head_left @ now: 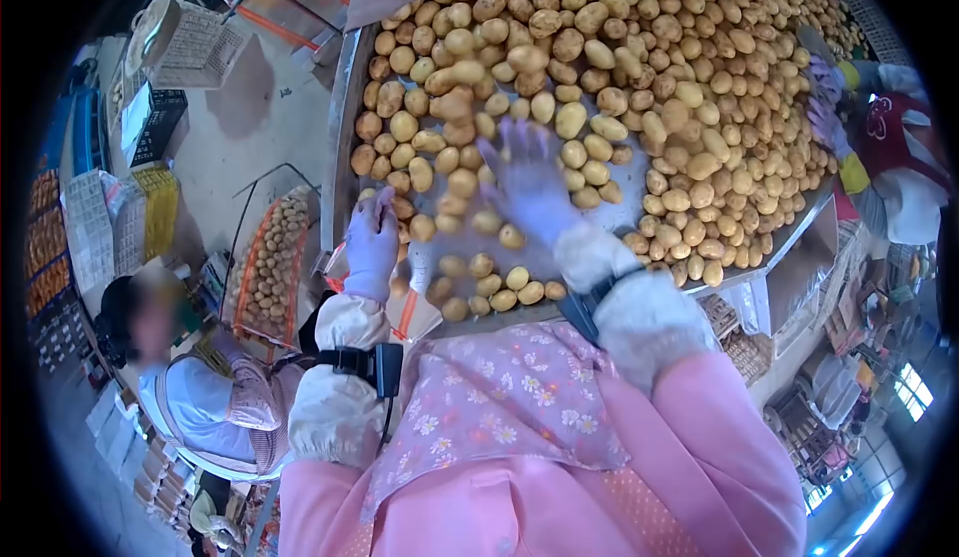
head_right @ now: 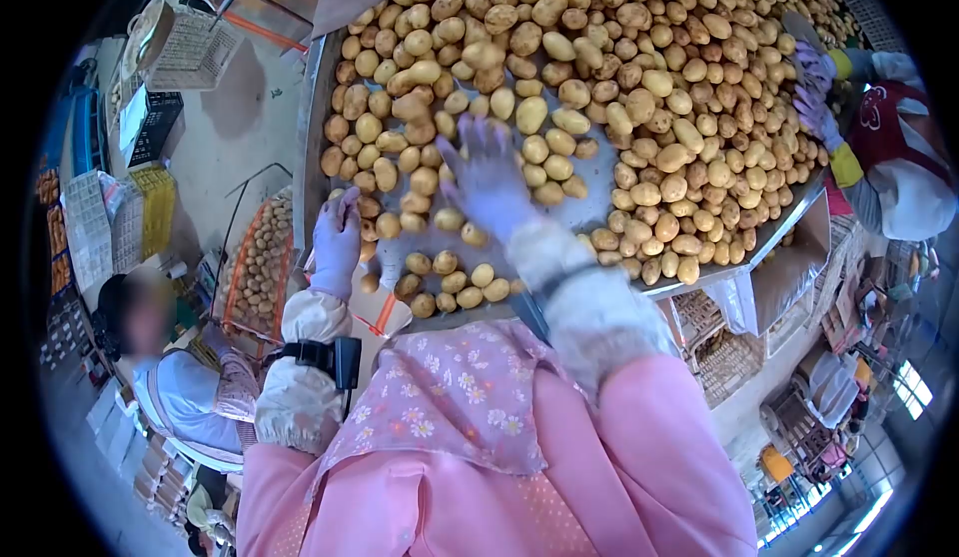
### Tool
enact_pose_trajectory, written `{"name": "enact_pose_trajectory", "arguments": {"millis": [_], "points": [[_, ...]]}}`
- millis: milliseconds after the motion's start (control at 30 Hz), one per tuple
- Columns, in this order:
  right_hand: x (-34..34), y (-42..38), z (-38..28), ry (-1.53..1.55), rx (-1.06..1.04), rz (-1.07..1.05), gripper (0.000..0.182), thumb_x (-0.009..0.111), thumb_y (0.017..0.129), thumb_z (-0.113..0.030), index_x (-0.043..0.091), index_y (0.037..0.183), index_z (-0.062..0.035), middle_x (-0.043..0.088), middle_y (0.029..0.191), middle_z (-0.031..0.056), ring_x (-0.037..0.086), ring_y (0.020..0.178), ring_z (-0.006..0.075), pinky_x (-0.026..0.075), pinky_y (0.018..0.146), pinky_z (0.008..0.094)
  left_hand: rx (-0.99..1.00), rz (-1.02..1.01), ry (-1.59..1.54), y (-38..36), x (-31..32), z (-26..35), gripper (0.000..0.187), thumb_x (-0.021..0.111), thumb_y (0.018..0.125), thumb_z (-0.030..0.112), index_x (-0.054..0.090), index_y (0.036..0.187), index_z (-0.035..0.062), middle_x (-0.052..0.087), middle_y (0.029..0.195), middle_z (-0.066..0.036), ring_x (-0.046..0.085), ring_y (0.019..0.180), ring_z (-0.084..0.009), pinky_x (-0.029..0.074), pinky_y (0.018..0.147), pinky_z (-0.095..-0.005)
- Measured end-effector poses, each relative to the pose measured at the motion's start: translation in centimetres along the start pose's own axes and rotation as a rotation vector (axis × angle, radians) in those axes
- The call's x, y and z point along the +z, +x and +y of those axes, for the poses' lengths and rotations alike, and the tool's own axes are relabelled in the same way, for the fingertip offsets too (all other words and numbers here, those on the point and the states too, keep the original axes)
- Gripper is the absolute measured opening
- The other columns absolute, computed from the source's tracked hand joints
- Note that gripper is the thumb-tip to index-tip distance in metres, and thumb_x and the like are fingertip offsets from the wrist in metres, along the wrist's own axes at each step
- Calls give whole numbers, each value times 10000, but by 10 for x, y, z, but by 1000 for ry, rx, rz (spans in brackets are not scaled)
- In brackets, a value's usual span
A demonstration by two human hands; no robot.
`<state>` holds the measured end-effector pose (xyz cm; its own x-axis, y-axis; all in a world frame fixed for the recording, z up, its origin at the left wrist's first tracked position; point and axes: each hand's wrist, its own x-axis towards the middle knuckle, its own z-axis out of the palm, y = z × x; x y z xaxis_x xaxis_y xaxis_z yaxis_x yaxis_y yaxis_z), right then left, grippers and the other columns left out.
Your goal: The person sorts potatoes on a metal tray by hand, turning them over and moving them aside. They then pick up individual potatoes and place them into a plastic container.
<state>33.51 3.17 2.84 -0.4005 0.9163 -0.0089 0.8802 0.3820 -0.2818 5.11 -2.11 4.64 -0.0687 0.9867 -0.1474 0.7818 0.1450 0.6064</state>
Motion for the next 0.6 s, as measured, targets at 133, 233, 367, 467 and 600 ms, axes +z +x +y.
{"name": "enact_pose_trajectory", "arguments": {"millis": [133, 233, 367, 467, 600], "points": [[-41, -130, -2, 86, -7, -155, 563, 644, 944, -330, 526, 1450, -115, 424, 1534, 209, 404, 1437, 385, 303, 1194, 542, -337, -7, -581, -27, 1, -2, 314, 498, 1040, 124, 620, 1314, 33, 641, 1100, -76, 630, 988, -204, 514, 867, -333], [-46, -170, -20, 481, 294, -96, 481, 618, 968, -255, 557, 1420, -101, 462, 1506, 192, 456, 1394, 357, 359, 1154, 478, -532, -276, -841, -58, 9, 61, 362, 422, 1075, 166, 517, 1395, 26, 621, 1152, -65, 599, 1021, -167, 508, 878, -310], [-39, -167, -44, 1479, 735, -157, 358, 566, 979, -134, 641, 1326, -92, 627, 1306, 171, 603, 1210, 278, 466, 1023, 339, 263, -827, -355, -105, 45, 115, 479, 436, 1077, 327, 464, 1443, 19, 666, 1121, -250, 674, 1041, -372, 539, 883, -445], [-33, -235, -9, 860, 650, 184, 299, 582, 961, -33, 663, 1246, 5, 674, 939, 30, 651, 844, 167, 529, 783, 309, 265, -836, -305, -81, 38, 105, 496, 555, 1004, 289, 534, 1445, 64, 678, 1144, -245, 680, 1029, -391, 543, 887, -469], [-87, -371, 47, 411, 914, 74, 444, 526, 962, 42, 575, 1395, -39, 669, 1161, 73, 635, 1136, 168, 516, 955, 307, 462, -255, 23, -58, 41, 44, 452, 643, 932, 212, 616, 1365, 84, 616, 1364, -213, 549, 1290, -419, 428, 1089, -504]]}}
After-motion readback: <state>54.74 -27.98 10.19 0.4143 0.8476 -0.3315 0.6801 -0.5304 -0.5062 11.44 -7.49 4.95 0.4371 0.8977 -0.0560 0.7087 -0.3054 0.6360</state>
